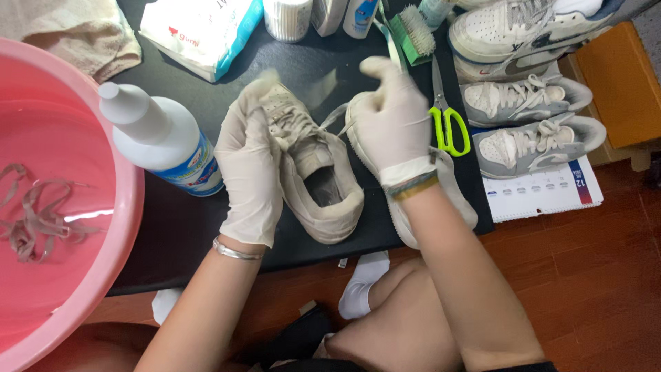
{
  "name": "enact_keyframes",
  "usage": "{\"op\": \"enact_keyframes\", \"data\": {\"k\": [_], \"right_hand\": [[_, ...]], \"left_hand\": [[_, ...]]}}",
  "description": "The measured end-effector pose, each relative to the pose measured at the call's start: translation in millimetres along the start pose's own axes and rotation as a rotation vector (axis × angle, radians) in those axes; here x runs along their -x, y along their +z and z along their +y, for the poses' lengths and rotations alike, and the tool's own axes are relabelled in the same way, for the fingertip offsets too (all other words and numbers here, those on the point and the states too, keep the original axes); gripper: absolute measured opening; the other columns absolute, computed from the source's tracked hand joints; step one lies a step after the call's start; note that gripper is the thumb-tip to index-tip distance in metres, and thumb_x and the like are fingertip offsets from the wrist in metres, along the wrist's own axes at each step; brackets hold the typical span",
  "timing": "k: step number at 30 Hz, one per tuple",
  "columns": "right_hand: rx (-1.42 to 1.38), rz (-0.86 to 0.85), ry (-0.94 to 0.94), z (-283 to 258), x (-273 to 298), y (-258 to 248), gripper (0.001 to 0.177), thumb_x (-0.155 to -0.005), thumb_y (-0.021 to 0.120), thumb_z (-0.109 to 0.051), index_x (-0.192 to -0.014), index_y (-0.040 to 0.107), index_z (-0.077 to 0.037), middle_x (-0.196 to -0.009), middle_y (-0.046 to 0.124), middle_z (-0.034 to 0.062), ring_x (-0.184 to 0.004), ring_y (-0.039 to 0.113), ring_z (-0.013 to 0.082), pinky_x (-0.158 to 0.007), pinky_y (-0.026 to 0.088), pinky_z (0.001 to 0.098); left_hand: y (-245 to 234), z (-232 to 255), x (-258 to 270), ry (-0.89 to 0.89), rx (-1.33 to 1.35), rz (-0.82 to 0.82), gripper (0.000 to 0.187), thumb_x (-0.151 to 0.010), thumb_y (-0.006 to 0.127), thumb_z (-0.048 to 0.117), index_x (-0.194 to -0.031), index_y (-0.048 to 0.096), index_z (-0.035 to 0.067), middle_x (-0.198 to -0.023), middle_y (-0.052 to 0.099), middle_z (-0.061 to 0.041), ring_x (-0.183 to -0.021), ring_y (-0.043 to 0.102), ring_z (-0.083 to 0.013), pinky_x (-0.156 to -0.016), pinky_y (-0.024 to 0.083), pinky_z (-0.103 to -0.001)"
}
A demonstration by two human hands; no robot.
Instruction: The person removes shoelaces from a bowl of water and threads them back into a white sneaker by hand while wearing gloves.
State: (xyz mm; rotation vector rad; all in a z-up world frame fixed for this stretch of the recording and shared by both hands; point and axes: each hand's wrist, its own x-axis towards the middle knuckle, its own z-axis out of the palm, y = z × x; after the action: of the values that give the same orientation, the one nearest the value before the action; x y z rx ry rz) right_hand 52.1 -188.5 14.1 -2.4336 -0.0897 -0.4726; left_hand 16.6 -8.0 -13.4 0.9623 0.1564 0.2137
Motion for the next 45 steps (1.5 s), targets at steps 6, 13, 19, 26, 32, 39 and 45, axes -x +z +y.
{"op": "enact_keyframes", "data": {"k": [6, 13, 19, 26, 32, 39, 45], "right_hand": [[0.019, -0.077, -0.020, -15.4, 21.2, -45.9, 0.044, -0.097, 0.069, -0.011, -0.140, 0.060, -0.007, -0.099, 0.065, 0.0076, -0.086, 0.066, 0.0181, -0.082, 0.056, 0.0326], [0.305, -0.192, -0.212, -16.4, 67.9, -123.4, 0.049, -0.087, 0.082, -0.031, -0.121, 0.061, -0.004, -0.124, 0.059, 0.0216, -0.119, 0.062, 0.0414, -0.098, 0.051, 0.0451], [0.495, -0.572, 0.161, -3.1, 87.4, -119.2, 0.050, -0.062, 0.088, -0.046, -0.086, 0.073, -0.005, -0.121, 0.057, 0.0243, -0.095, 0.066, 0.0380, -0.084, 0.053, 0.0449], [0.489, -0.542, 0.155, 39.0, 78.3, -130.0, 0.035, -0.075, 0.081, -0.041, -0.078, 0.076, -0.006, -0.110, 0.068, 0.0118, -0.097, 0.068, 0.0312, -0.088, 0.054, 0.0415], [0.377, -0.412, -0.134, 83.7, 20.0, -133.5, 0.032, -0.075, 0.087, -0.034, -0.083, 0.076, -0.005, -0.133, 0.062, 0.0182, -0.117, 0.060, 0.0362, -0.100, 0.048, 0.0440], [0.468, -0.367, -0.270, 93.6, -19.1, -101.4, 0.035, -0.071, 0.092, -0.032, -0.096, 0.081, -0.010, -0.138, 0.062, 0.0162, -0.121, 0.058, 0.0373, -0.102, 0.047, 0.0458], [0.525, -0.425, -0.445, 83.3, -34.6, -86.4, 0.032, -0.069, 0.091, -0.034, -0.092, 0.081, -0.015, -0.145, 0.059, 0.0091, -0.126, 0.059, 0.0329, -0.103, 0.048, 0.0457]], "left_hand": [[-3.6, 20.8, 21.7, 0.018, 0.234, -0.238, 0.062, -0.115, 0.046, 0.045, -0.139, 0.068, -0.007, -0.075, 0.063, 0.007, -0.063, 0.058, -0.0018, -0.056, 0.045, -0.012], [14.4, 40.7, 86.7, 0.608, -1.046, -0.146, 0.064, -0.094, 0.069, 0.008, -0.153, 0.046, 0.002, -0.134, 0.063, -0.016, -0.123, 0.058, -0.0291, -0.112, 0.045, -0.041], [28.8, 33.2, 121.6, 0.690, -1.315, -0.312, 0.070, -0.078, 0.081, 0.035, -0.137, 0.057, 0.007, -0.119, 0.063, -0.011, -0.119, 0.057, -0.0328, -0.109, 0.038, -0.057], [26.9, -1.2, 103.9, 0.557, -1.494, -0.419, 0.020, -0.086, 0.075, 0.018, -0.101, 0.063, 0.012, -0.085, 0.060, -0.004, -0.089, 0.061, -0.0282, -0.093, 0.041, -0.053], [-1.6, 36.6, 99.4, 0.711, -1.324, -0.544, 0.028, -0.073, 0.067, 0.001, -0.098, 0.061, 0.014, -0.088, 0.058, -0.004, -0.101, 0.063, -0.0290, -0.100, 0.041, -0.056], [-35.4, 84.2, 91.4, 0.731, -1.208, -0.806, 0.028, -0.072, 0.064, -0.002, -0.097, 0.059, 0.010, -0.093, 0.059, -0.007, -0.112, 0.065, -0.0302, -0.099, 0.046, -0.053], [-43.7, 90.8, 65.8, 0.782, -0.883, -1.084, 0.021, -0.079, 0.070, 0.010, -0.097, 0.061, 0.007, -0.093, 0.061, -0.007, -0.110, 0.068, -0.0347, -0.093, 0.052, -0.047]]}}
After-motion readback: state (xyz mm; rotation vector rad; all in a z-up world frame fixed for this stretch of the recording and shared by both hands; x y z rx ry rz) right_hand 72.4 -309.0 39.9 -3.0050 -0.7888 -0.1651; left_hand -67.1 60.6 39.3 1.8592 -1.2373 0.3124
